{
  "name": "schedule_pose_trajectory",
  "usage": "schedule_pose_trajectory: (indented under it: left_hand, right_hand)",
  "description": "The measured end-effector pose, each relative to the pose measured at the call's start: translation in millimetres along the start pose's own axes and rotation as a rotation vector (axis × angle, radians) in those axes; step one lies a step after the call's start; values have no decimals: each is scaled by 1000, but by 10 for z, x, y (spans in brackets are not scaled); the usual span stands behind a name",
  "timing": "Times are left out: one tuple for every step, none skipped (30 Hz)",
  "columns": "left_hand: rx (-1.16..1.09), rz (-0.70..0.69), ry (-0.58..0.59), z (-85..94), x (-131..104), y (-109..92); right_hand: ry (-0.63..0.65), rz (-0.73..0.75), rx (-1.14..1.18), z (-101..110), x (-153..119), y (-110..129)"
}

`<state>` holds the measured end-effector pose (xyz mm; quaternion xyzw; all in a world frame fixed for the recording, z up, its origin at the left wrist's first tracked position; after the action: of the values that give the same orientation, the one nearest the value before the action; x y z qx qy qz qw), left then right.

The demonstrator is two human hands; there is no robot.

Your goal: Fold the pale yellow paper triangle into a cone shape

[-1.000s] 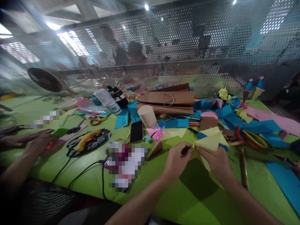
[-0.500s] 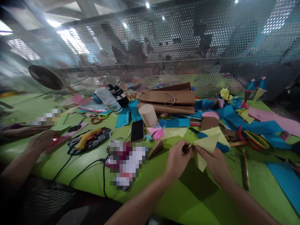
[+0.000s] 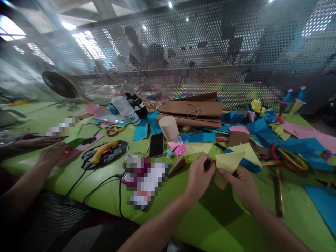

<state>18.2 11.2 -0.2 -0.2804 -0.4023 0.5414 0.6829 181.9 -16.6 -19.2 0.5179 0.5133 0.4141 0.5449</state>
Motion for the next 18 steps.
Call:
schedule_pose_trajectory:
  left_hand:
    - [2,-5,7,-2,2,0]
    - [4,-10,12,-5,5,0]
    - [5,-14,16,-9,8,2]
    - [5,-17,19,-12,10,4]
    - [3,-18,19,-16,12,6]
    - [-1,-16,19,-19,13,7]
    - [-9,-14,18,-20,14,8]
    - [-20,-13,16,-20,14,7]
    - [-33,-13,15,-19,12,5]
    - [-47,-13,15,-17,10,3]
    - [-60,-13,19,-15,7,0]
    - [-68,-13,24,-13,2,-3]
    - [-71,-13,29,-11,-2,-7]
    - [-69,-13,34,-10,-6,-10]
    - [-63,-13,38,-10,-10,-13]
    - [-57,-13,39,-10,-13,-15]
    - [-52,-12,37,-11,-14,-16]
    - [-48,-9,34,-11,-14,-16]
  right_hand:
    - [-10,-4,-6,3,1,4]
    - [-17,-6,-14,6,2,12]
    - [-15,-3,-27,7,4,22]
    - [-7,5,-40,6,6,33]
    - [8,17,-49,2,8,44]
    - [25,28,-52,-5,10,53]
    - [36,37,-52,-12,12,58]
    - [42,40,-51,-20,13,61]
    - [43,37,-50,-27,15,61]
    - [39,32,-49,-32,16,62]
    - [31,27,-52,-36,16,63]
    - [14,24,-52,-36,15,66]
    - [-9,18,-47,-34,14,72]
    - [-31,4,-41,-31,10,77]
    - [-53,-18,-37,-28,5,82]
    - [-66,-44,-34,-27,-1,86]
    - [-73,-69,-27,-27,-8,90]
    - [-73,-89,-17,-30,-15,94]
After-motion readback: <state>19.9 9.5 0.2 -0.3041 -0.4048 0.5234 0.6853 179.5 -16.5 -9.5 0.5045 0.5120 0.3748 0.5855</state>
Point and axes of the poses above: each hand's wrist, its own x-axis towards the middle knuckle, its own z-axis out of the back of the hand, y = z × x, the point moved 2 cm from there along x, towards the middle knuckle, and after that the axes turned 4 degrees about x, right-handed, at the moved point
